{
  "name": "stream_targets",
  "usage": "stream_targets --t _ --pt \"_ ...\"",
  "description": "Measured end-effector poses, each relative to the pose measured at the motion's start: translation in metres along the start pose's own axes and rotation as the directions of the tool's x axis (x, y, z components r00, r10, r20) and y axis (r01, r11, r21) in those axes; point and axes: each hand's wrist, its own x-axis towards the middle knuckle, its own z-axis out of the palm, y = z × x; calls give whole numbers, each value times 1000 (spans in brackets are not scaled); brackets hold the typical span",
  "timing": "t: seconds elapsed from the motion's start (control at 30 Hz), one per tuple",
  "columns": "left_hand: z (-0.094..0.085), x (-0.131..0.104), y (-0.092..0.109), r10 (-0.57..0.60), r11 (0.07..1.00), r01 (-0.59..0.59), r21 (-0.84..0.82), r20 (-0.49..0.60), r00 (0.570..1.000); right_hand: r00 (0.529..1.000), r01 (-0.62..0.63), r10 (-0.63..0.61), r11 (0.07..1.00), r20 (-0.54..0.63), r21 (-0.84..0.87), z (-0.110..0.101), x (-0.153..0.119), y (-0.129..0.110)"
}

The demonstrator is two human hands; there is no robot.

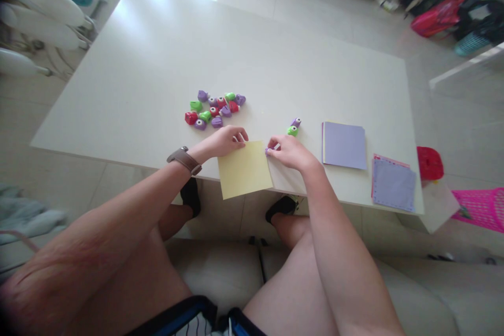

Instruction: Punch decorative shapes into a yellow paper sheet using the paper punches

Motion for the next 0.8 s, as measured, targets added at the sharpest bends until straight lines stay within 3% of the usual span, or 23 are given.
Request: stream_targets --t 0.8 --pt "2 3 -4 14 999 -15 -40 -14 1000 1000 12 -12 1000 -25 3 2 -1 -1"
